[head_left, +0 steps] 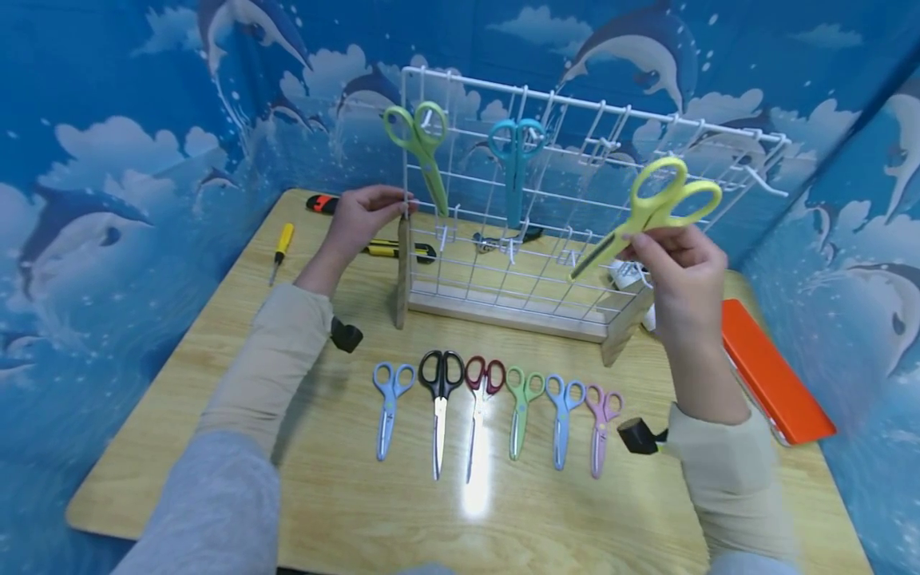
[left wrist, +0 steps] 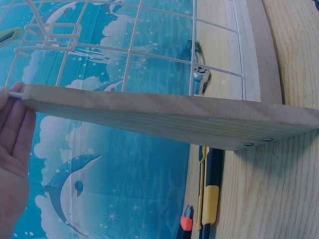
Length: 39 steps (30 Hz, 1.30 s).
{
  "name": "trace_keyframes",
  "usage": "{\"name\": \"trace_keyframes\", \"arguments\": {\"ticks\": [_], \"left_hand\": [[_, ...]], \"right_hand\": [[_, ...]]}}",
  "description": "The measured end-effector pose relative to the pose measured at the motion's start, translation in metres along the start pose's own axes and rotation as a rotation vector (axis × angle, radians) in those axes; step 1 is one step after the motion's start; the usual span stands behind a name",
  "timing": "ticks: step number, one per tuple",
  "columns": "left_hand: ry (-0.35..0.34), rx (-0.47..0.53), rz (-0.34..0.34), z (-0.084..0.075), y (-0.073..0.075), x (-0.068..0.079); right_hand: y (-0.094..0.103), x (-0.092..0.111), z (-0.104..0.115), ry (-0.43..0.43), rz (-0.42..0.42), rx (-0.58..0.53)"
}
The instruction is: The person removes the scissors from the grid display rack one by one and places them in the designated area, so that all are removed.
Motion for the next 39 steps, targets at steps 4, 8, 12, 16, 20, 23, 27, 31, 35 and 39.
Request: {"name": "trace_keyframes", "arguments": {"ticks": [4,8,12,16,20,23,27,31,35,39], "left_hand": [[0.008,-0.013,-0.004,-0.002,-0.001,0.001],[0.011,-0.018,-0.002,0.012,0.004,-0.004],[-0.003,-0.043,-0.004,-0.003,-0.002,0.002],[-0.022,-0.066,-0.013,-0.043,-0.018,0.015],[-0.020,-0.130,-0.026,-0.078,-0.030,0.027],[-0.020,-0.095,-0.007,-0.070,-0.026,0.024],[-0.021,-0.026,0.015,-0.020,-0.007,0.007],[-0.031,-0.032,-0.004,-0.022,-0.009,0.008],[-0.043,-0.060,-0.016,-0.040,-0.016,0.015],[-0.049,-0.016,-0.005,-0.030,-0.013,0.012]], "right_hand": [[0.022,0.019,0.001,-0.024,0.000,-0.060],[0.058,0.038,-0.013,-0.084,0.011,-0.065],[0.137,0.053,-0.061,-0.180,0.071,-0.046],[0.239,0.070,-0.133,-0.331,0.030,0.110],[0.283,0.097,-0.173,-0.501,-0.095,0.240],[0.281,0.116,-0.176,-0.622,-0.157,0.286],[0.272,0.131,-0.175,-0.788,-0.216,0.489],[0.266,0.138,-0.175,-0.852,-0.201,0.639],[0.246,0.140,-0.163,-0.851,-0.124,0.699],[0.231,0.141,-0.156,-0.882,-0.097,0.771]]}}
Point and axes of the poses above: each hand's wrist, its own x-axis away from the middle knuckle, its own y-axis out of the back of the hand, z = x × y, the point moved 5 cm from there along -x, towards the middle knuckle, and after that the axes turned 8 degrees about -y, right-handed, at the moved point
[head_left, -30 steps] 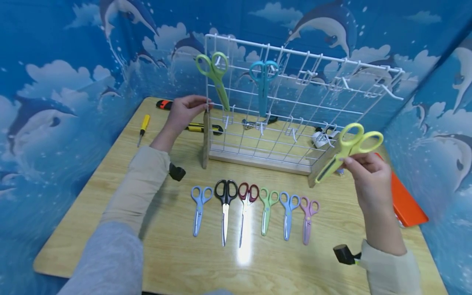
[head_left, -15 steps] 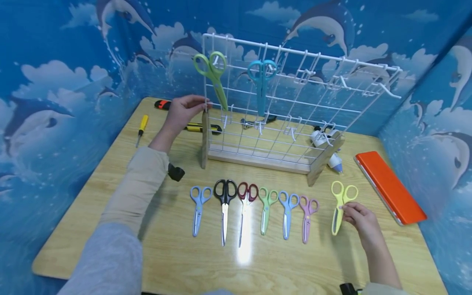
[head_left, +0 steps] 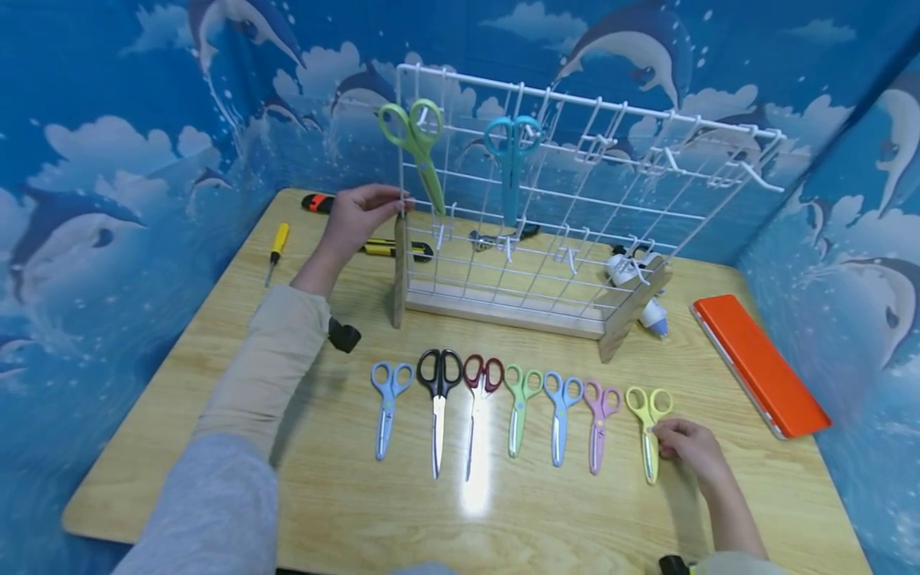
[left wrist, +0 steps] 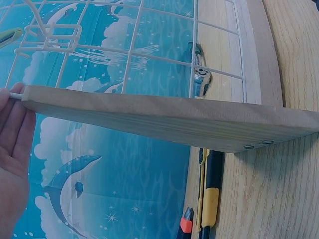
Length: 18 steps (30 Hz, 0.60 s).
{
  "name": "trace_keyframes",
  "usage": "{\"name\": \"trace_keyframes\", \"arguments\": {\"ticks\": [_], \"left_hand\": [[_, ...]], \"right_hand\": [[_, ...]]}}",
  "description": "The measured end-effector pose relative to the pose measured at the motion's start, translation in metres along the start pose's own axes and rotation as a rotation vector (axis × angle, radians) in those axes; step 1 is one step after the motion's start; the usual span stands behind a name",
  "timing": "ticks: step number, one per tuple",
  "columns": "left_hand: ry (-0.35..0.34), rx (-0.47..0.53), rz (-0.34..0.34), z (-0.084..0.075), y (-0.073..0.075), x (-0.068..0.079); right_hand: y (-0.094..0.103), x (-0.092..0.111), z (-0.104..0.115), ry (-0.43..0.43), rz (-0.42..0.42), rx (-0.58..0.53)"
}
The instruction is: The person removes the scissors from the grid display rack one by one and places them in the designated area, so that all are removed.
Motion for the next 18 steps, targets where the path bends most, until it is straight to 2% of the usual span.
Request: {"name": "trace_keyframes", "arguments": {"ticks": [1,6,7,10,11,12,14,17,18], "left_hand": [[-0.011,-0.037,-0.012,-0.022,-0.007,0.006],[-0.008,-0.075,-0.021,-0.034,-0.010,0.008],[-0.002,-0.109,-0.026,-0.042,-0.013,0.010],[-0.003,-0.109,-0.018,-0.043,-0.013,0.010],[-0.007,-0.065,-0.007,-0.032,-0.010,0.006],[-0.007,-0.058,-0.006,-0.031,-0.010,0.006],[-0.006,-0.057,-0.008,-0.031,-0.010,0.007],[0.004,-0.055,-0.013,-0.036,-0.012,0.009],[0.015,-0.098,-0.022,-0.050,-0.016,0.013]], "right_hand": [[-0.002,0.002,0.002,-0.003,0.000,0.031],[-0.009,0.006,0.009,-0.031,-0.032,0.088],[-0.010,0.006,0.010,-0.028,-0.034,0.095],[-0.013,0.008,0.012,-0.037,-0.052,0.115],[-0.014,0.008,0.012,-0.031,-0.055,0.131],[-0.014,0.008,0.013,-0.024,-0.062,0.148],[-0.013,0.008,0.015,0.008,-0.097,0.232],[-0.009,0.005,0.021,0.073,-0.172,0.354],[-0.006,0.000,0.023,0.089,-0.199,0.383]]}}
Point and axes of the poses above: each hand's wrist, its own x-axis away from the middle knuckle, its own y-axis out of the back of the hand, z = x × y, the point moved 5 cm from there along -x, towards the middle knuckle, and after that the axes turned 8 degrees about -y, right-handed, at the moved point
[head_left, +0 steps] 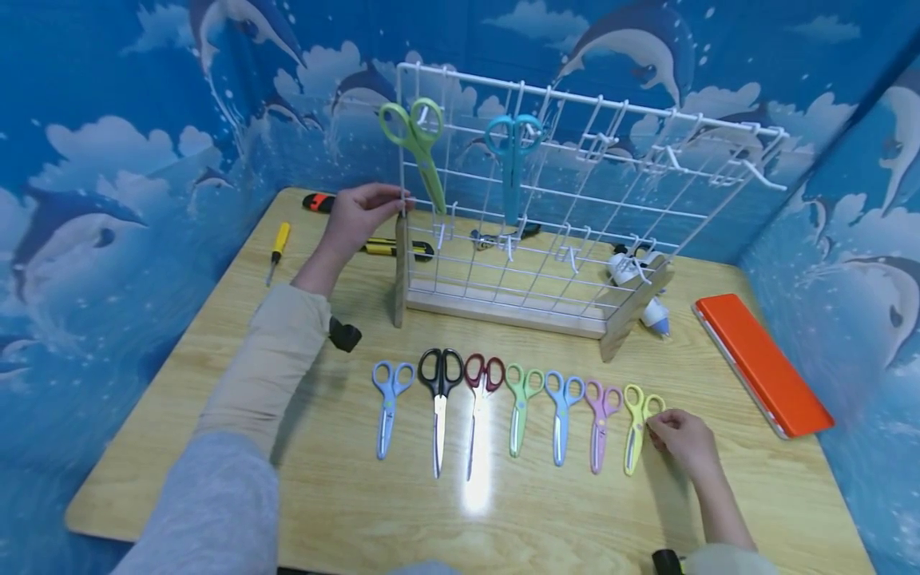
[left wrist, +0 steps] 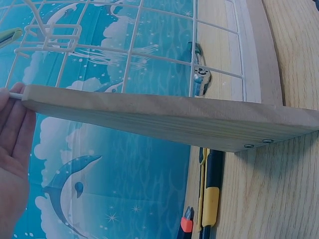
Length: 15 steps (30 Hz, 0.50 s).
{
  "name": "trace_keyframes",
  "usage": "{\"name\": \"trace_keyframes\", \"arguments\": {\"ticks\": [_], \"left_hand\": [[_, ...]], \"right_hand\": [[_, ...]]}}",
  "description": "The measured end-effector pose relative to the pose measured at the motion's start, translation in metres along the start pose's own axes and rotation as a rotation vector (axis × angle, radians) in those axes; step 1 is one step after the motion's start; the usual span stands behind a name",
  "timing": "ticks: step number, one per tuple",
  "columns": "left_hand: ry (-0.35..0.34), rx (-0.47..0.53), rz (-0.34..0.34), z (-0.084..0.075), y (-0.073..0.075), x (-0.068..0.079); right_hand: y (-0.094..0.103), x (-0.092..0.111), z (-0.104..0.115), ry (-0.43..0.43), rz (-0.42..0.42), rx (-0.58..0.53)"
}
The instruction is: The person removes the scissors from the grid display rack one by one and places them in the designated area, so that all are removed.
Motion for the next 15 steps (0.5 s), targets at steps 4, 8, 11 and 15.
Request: {"name": "trace_keyframes", "arguments": {"ticks": [4,8,11,15], "left_hand": [[0.010,-0.002,0.002,-0.001,0.001,0.000],[0.002,0.041,0.004,0.021,0.006,-0.005],[-0.006,0.059,0.007,0.033,0.009,-0.009],[-0.006,0.049,0.006,0.034,0.008,-0.010]], "right_hand": [[-0.003,-0.046,-0.013,0.141,-0.108,-0.059],[-0.001,-0.087,0.008,0.364,-0.029,-0.283],[0.021,-0.051,0.091,0.473,0.084,-0.404],[0.052,0.025,0.213,0.633,0.140,-0.476]]}}
Point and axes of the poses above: each hand's wrist, its own x-axis away from the middle knuckle, its own y-axis out of the back of the hand, z = x × y, the point moved 5 cm from there along -x, towards the middle knuckle, and after that the axes turned 8 degrees about -y, right-handed, at the moved point
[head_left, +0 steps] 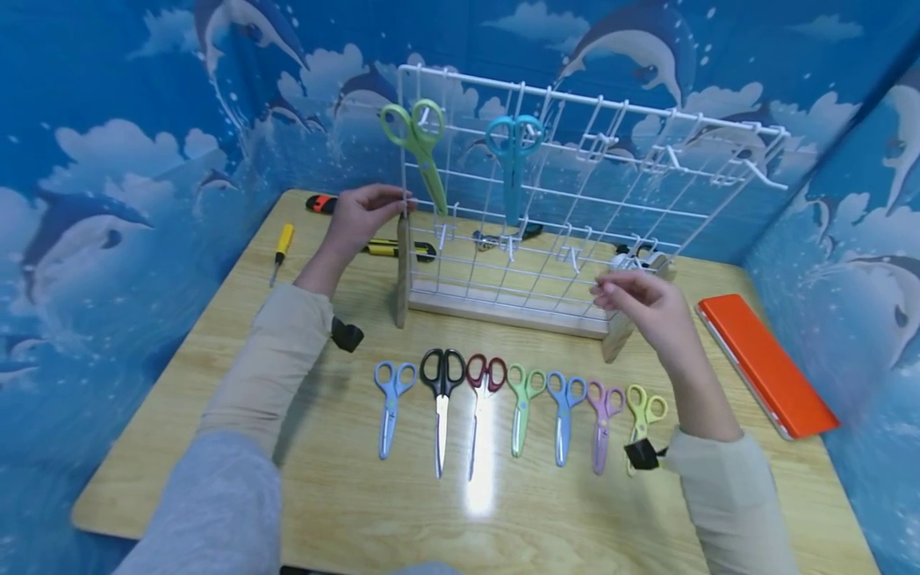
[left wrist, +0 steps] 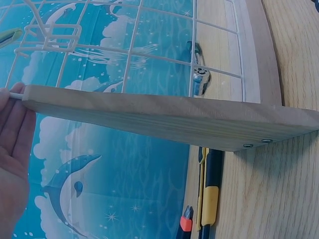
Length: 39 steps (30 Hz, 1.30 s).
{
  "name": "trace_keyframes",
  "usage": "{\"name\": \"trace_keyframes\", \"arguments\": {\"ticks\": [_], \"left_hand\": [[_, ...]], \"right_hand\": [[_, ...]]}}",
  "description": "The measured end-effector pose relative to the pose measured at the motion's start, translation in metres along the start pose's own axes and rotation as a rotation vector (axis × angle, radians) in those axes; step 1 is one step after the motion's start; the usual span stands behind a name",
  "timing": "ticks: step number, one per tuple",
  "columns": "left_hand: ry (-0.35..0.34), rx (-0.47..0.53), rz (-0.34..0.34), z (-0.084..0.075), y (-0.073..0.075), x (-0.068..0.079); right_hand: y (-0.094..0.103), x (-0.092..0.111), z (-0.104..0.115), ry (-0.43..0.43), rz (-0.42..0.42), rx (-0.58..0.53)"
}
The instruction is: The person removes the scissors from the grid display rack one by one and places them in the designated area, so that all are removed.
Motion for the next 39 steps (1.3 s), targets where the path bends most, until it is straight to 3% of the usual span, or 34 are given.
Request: {"name": "trace_keyframes", "arguments": {"ticks": [4,5,7,10,11,12,14,17,18,19,20,21,24,27,28,30,32,35,37,39], "left_hand": [[0.005,-0.024,-0.002,-0.021,-0.006,0.006],[0.012,-0.059,-0.006,-0.034,-0.010,0.009],[0.025,-0.069,0.000,-0.041,-0.012,0.011],[0.049,-0.079,-0.005,-0.040,-0.012,0.010],[0.051,-0.051,0.004,-0.015,-0.006,0.002],[0.044,-0.010,0.021,0.001,-0.002,-0.003],[0.067,-0.001,0.014,0.020,0.003,-0.010],[0.046,0.078,0.032,0.092,0.023,-0.032],[0.041,0.043,0.022,0.068,0.017,-0.025],[0.057,0.012,0.003,0.057,0.014,-0.021],[0.051,0.009,0.004,0.053,0.013,-0.020],[0.039,0.038,0.017,0.067,0.017,-0.024],[0.083,0.004,0.016,0.027,0.006,-0.013],[0.069,0.014,0.026,0.077,0.021,-0.027],[0.064,-0.009,0.020,0.075,0.021,-0.026],[0.043,-0.028,0.026,0.095,0.026,-0.031],[0.044,-0.020,0.028,0.094,0.026,-0.031],[0.035,0.030,0.037,0.076,0.022,-0.025],[0.049,0.031,0.025,0.042,0.012,-0.014],[0.024,0.014,0.011,0.017,0.004,-0.004]], "right_hand": [[-0.021,-0.022,0.057,0.081,0.041,-0.011],[-0.025,-0.028,0.064,0.083,0.040,0.002],[-0.031,-0.039,0.073,0.083,0.036,0.005],[-0.037,-0.052,0.082,0.084,0.021,-0.029],[-0.039,-0.056,0.084,0.085,0.013,-0.047],[-0.041,-0.059,0.086,0.088,0.006,-0.069],[-0.044,-0.065,0.090,0.093,-0.006,-0.116],[-0.050,-0.074,0.096,0.095,-0.030,-0.150],[-0.052,-0.076,0.097,0.100,-0.040,-0.152],[-0.054,-0.079,0.099,0.105,-0.054,-0.137],[-0.056,-0.082,0.099,0.110,-0.071,-0.112],[-0.058,-0.084,0.100,0.117,-0.092,-0.081],[-0.063,-0.089,0.102,0.134,-0.160,0.024],[-0.067,-0.092,0.103,0.146,-0.214,0.090],[-0.068,-0.093,0.103,0.150,-0.227,0.102],[-0.070,-0.093,0.103,0.152,-0.235,0.090],[-0.071,-0.093,0.104,0.143,-0.226,0.054],[-0.072,-0.093,0.104,0.110,-0.183,-0.043],[-0.073,-0.091,0.105,0.096,-0.159,-0.107],[-0.074,-0.089,0.107,0.098,-0.139,-0.151]]}}
Point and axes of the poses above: each hand's wrist, its own x-axis away from the middle knuckle, its own y-axis out of the back of the hand, z = x × y, the point moved 5 cm from there along -x, towards the middle knuckle, and after that the axes turned 8 degrees about -y, right-handed, at the moved point
